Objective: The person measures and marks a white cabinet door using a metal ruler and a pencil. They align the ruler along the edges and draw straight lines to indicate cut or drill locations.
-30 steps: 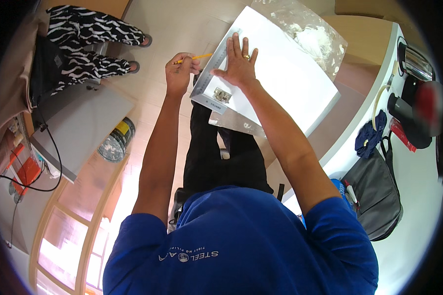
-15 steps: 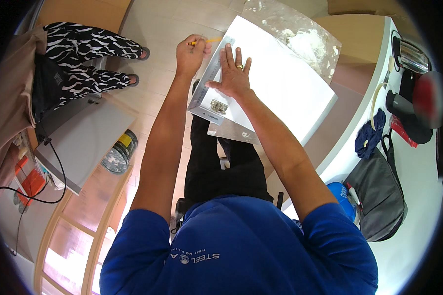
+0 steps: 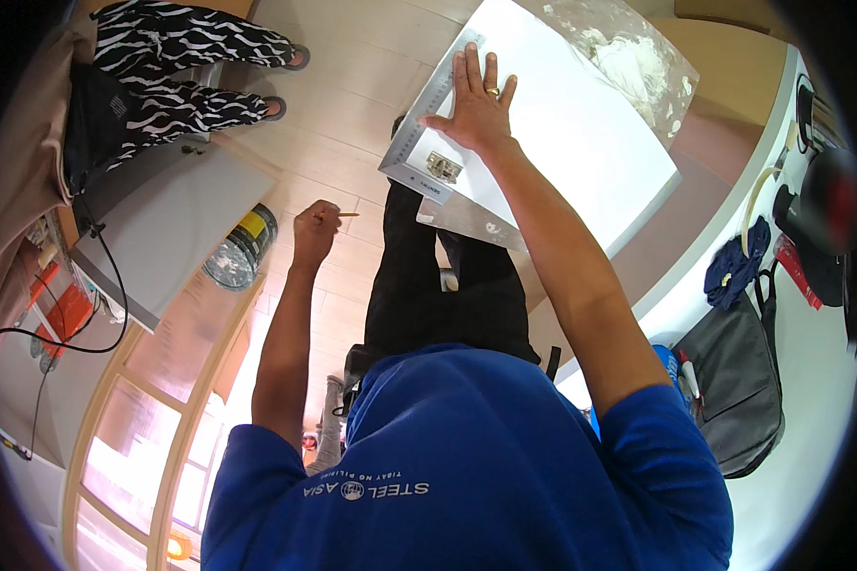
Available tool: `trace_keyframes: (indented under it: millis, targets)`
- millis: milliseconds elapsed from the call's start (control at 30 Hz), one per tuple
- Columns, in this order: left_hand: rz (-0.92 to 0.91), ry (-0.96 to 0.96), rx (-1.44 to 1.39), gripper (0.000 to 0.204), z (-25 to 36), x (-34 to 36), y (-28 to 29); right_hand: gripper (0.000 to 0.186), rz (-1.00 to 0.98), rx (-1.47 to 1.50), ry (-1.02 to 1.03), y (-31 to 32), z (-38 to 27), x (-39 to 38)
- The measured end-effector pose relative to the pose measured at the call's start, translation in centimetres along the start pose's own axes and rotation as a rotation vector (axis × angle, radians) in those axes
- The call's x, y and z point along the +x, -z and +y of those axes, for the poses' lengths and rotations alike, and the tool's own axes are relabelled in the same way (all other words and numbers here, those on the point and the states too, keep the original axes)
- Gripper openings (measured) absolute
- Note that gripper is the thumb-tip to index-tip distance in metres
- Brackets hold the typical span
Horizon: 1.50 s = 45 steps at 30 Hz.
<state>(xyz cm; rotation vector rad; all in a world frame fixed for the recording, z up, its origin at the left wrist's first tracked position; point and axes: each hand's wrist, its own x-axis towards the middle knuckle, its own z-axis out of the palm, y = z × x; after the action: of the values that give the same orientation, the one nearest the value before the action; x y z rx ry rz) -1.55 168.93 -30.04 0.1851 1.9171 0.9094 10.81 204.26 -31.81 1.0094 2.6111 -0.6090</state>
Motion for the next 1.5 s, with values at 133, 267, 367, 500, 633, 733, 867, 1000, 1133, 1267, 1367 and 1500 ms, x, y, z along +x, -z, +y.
trace_keyframes:
  millis: [133,267,367,500,633,733,867,1000,1133,1267,1367,1500]
  targets:
    - [0.149,-0.446,0.203,0.018,-0.4,3.8,-1.6,0.131,0.016,-0.011,0.031,-0.2,-0.1,0.1]
    - [-0.065,0.109,-0.173,0.034,6.0,4.8,-8.0,0.131,-0.016,-0.012,0.005,-0.1,0.0,0.0]
    - [-0.185,0.126,-0.236,0.024,4.9,5.2,-8.0,0.129,0.0,-0.032,0.025,0.4,-0.3,-0.1]
    - [-0.125,0.058,-0.366,0.019,7.3,2.7,-5.9,0.117,0.062,0.061,0.009,2.5,-1.5,-1.2]
    - [-0.084,-0.06,-0.452,0.022,16.8,-1.4,-3.6,0.094,-0.003,0.804,0.22,9.7,-4.1,-6.5]
    - [-0.131,-0.255,-0.356,0.025,24.1,-2.3,-3.1,0.092,-0.07,0.698,0.456,17.0,-7.5,-9.6]
    - [-0.222,-0.441,-0.146,0.036,35.1,-2.9,-5.6,0.075,0.199,0.555,0.424,23.8,-5.5,-8.2]
    - [-0.16,-0.815,0.057,0.033,38.3,0.1,-4.5,0.04,0.172,0.534,0.217,32.1,0.0,-8.8]
    - [-0.039,-0.664,0.123,0.032,34.2,3.5,-1.2,0.04,0.171,0.739,0.167,38.0,8.7,-7.6]
    - [-0.131,-0.395,-0.119,0.028,23.9,5.4,-3.5,0.044,0.014,0.924,-0.048,33.1,18.3,-0.4]
    - [-0.019,-0.557,0.007,0.035,18.4,6.8,-7.3,0.045,-0.052,1.049,-0.07,27.3,18.2,4.5]
    - [0.006,-0.5,0.193,0.047,16.2,7.9,-10.8,0.043,-0.236,0.927,-0.121,20.2,19.9,11.7]
